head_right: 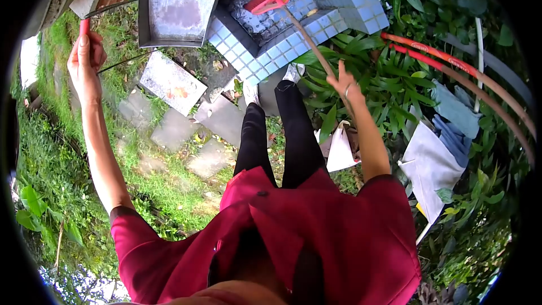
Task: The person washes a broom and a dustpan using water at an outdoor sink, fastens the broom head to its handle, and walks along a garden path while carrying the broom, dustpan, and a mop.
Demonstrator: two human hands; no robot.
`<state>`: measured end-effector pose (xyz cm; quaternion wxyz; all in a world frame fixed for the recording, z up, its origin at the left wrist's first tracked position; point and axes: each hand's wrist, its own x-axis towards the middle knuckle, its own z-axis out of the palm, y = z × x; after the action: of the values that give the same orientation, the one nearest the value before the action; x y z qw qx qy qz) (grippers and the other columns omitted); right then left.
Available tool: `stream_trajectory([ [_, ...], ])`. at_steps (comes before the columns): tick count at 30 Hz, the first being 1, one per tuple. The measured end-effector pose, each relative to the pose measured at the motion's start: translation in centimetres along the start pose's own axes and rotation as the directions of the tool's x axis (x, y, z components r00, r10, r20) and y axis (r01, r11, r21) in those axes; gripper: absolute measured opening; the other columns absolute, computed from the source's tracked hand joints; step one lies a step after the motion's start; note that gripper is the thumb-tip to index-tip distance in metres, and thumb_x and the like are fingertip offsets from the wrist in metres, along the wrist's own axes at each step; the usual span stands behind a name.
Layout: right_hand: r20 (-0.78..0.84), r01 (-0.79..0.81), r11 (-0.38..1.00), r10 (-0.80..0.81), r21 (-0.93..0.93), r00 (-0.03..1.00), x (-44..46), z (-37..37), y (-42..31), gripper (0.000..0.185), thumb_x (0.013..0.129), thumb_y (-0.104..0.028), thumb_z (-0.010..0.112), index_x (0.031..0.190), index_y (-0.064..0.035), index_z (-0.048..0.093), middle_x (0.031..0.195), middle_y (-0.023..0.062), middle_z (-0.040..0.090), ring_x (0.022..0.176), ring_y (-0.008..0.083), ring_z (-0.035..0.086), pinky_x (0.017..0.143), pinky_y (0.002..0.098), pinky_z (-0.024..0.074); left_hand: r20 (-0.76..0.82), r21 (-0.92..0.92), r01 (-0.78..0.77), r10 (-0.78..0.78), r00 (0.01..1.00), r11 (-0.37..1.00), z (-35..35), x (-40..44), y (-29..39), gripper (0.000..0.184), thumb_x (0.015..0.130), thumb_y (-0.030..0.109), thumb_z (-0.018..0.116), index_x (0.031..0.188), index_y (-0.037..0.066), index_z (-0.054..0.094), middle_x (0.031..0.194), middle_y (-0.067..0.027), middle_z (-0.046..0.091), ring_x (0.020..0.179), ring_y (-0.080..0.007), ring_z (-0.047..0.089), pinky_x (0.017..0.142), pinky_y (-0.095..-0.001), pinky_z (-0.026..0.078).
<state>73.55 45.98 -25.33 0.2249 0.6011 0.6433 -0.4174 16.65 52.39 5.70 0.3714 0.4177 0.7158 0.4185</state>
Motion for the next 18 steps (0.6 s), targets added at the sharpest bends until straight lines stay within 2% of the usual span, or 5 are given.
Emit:
stream_trajectory([
  [2,0.234,-0.276,0.912,0.209,0.303,0.949,-3.9,-1.2,-4.9,0.064,0.082,-0.02,0.059,0.135,-0.0099,0.025,0.088,0.0248,0.061,0.077,0.0413,0.06,0.067,0.046,0.0488,0.002,0.004,-0.013,0.013,1.0,1.0,0.0,-0.1,-0.2,0.034,0.094,0.034,0.048,0.084,0.003,0.059,0.055,0.0052,0.038,0.05,-0.0035,0.031,0.047,-0.0189,0.023],
  [4,-0.041,0.062,0.997,-0.06,0.041,0.997,-3.4,1.4,-4.6,0.044,0.082,-0.012,0.056,0.121,-0.0068,0.036,0.083,0.0254,0.06,0.075,0.0436,0.058,0.066,0.0486,0.0468,0.001,0.007,-0.009,0.009,1.0,1.0,-0.1,-0.2,-0.2,0.034,0.093,0.034,0.05,0.083,0.004,0.059,0.055,0.0056,0.037,0.049,-0.0034,0.031,0.046,-0.019,0.023],
  [10,0.032,0.115,0.992,-0.116,0.057,0.993,-6.9,0.3,-8.9,0.032,0.081,-0.012,0.054,0.109,-0.0052,0.04,0.085,0.0282,0.058,0.081,0.0462,0.056,0.068,0.0508,0.0442,0.023,-0.044,-0.042,0.044,0.999,0.998,0.2,-0.3,-0.3,0.033,0.091,0.035,0.053,0.081,0.005,0.06,0.054,0.0073,0.036,0.048,-0.0017,0.028,0.044,-0.0192,0.02],
  [15,0.164,-0.092,0.983,0.067,0.156,0.984,-8.5,0.2,-8.7,0.035,0.082,-0.012,0.052,0.114,-0.0081,0.039,0.087,0.0263,0.057,0.08,0.0446,0.055,0.068,0.0506,0.0435,0.057,-0.037,-0.093,0.095,0.994,0.995,-0.1,-0.2,-0.7,0.034,0.091,0.035,0.053,0.08,0.005,0.06,0.054,0.0075,0.036,0.047,-0.0011,0.028,0.043,-0.0188,0.02],
  [18,0.036,0.031,0.996,-0.034,0.083,0.999,-9.5,1.8,-6.4,0.041,0.083,-0.017,0.056,0.121,-0.0102,0.041,0.064,0.015,0.047,0.057,0.0277,0.045,0.057,0.0418,0.0387,0.06,-0.052,-0.103,0.106,0.993,0.993,-0.1,-0.5,-0.6,0.034,0.091,0.036,0.053,0.079,0.004,0.06,0.054,0.0075,0.036,0.047,-0.0011,0.029,0.043,-0.019,0.02],
])
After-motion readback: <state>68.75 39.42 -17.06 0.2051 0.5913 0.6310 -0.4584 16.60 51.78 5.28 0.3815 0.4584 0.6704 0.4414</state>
